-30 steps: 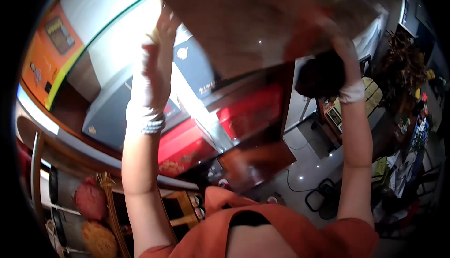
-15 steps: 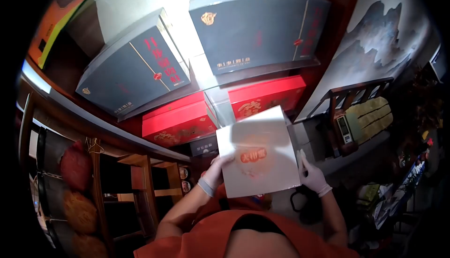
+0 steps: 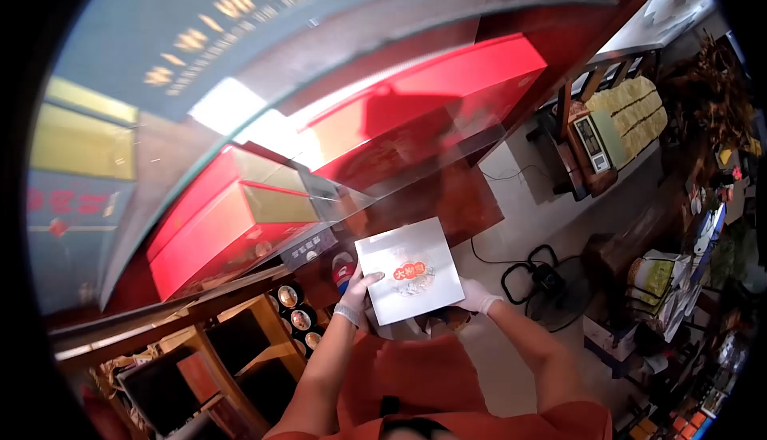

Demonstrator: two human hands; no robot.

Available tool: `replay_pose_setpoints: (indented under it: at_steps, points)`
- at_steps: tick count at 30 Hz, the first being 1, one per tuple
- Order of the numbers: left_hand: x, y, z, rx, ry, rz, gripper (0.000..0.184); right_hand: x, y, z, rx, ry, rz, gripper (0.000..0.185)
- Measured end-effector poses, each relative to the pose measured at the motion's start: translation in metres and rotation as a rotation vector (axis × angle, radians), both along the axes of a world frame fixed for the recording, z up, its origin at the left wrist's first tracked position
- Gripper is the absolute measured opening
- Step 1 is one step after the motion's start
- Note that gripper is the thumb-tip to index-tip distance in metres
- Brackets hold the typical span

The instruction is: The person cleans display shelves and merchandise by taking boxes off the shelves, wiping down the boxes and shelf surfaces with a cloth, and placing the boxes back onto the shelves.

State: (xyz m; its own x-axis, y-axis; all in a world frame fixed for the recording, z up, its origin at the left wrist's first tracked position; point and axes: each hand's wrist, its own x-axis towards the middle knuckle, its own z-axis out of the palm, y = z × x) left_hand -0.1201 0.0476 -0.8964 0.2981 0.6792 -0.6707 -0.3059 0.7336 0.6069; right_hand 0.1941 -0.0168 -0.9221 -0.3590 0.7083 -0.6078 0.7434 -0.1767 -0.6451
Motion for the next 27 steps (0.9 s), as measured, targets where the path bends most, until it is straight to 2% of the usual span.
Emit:
replay_pose_setpoints:
  at_steps: [2, 3, 5, 8, 11, 13, 15, 17, 18, 19, 20, 21, 23, 24, 25, 26, 27]
  points:
    - [-0.007, 0.021, -0.069, -0.031, 0.080, -0.002, 0.066, -0.012, 0.016, -0.036, -0.022, -0.055, -0.051, 0.053]
    - [-0.005, 0.031, -0.088, -0.021, 0.058, 0.031, 0.066, -0.018, 0.021, -0.055, -0.046, -0.096, -0.049, 0.060]
    - [-0.010, 0.048, -0.117, 0.000, 0.204, -0.031, 0.065, -0.029, 0.037, -0.092, -0.088, -0.174, -0.048, 0.081]
    - [-0.017, 0.063, -0.156, -0.039, 0.282, -0.027, 0.060, -0.040, 0.055, -0.131, -0.131, -0.196, -0.127, 0.074]
    - [-0.035, 0.066, -0.219, 0.004, 0.436, -0.044, 0.053, -0.050, 0.067, -0.141, -0.182, -0.200, -0.180, 0.072]
    - [-0.027, 0.063, -0.213, -0.017, 0.381, 0.037, 0.047, -0.052, 0.071, -0.143, -0.188, -0.211, -0.182, 0.076]
    - [-0.013, 0.062, -0.199, -0.020, 0.319, 0.107, 0.045, -0.048, 0.069, -0.140, -0.247, -0.188, -0.250, 0.071]
    - [-0.005, 0.062, -0.204, 0.037, 0.425, 0.107, 0.045, -0.045, 0.061, -0.150, -0.225, -0.220, -0.222, 0.072]
    - [0.009, 0.062, -0.186, 0.003, 0.516, 0.131, 0.042, -0.041, 0.064, -0.138, -0.203, -0.268, -0.051, 0.057]
    - [0.019, 0.060, -0.167, 0.091, 0.814, 0.015, 0.037, -0.034, 0.067, -0.121, -0.173, -0.323, 0.120, 0.049]
    - [0.048, 0.069, -0.072, 0.097, 0.803, -0.218, 0.033, -0.028, 0.068, -0.099, -0.106, -0.283, 0.041, 0.045]
    - [0.052, 0.061, -0.075, 0.616, 0.750, -0.461, 0.034, -0.020, 0.072, -0.066, -0.030, -0.237, -0.039, 0.042]
    - [0.065, 0.050, -0.088, 0.502, 0.673, -0.532, 0.032, 0.007, 0.092, 0.015, 0.148, -0.022, -0.253, 0.039]
    - [0.084, 0.049, 0.002, 0.956, 0.924, -0.732, 0.030, 0.023, 0.106, 0.077, 0.311, 0.116, -0.309, 0.037]
    - [0.104, 0.053, 0.113, 0.878, 0.660, -0.653, 0.029, 0.039, 0.121, 0.151, 0.471, 0.259, -0.357, 0.036]
    - [0.116, 0.056, 0.197, 1.023, 0.604, -0.615, 0.030, 0.053, 0.133, 0.220, 0.678, 0.358, -0.386, 0.036]
    - [0.122, 0.069, 0.284, 1.339, 0.685, -0.634, 0.031, 0.067, 0.146, 0.295, 0.890, 0.455, -0.408, 0.035]
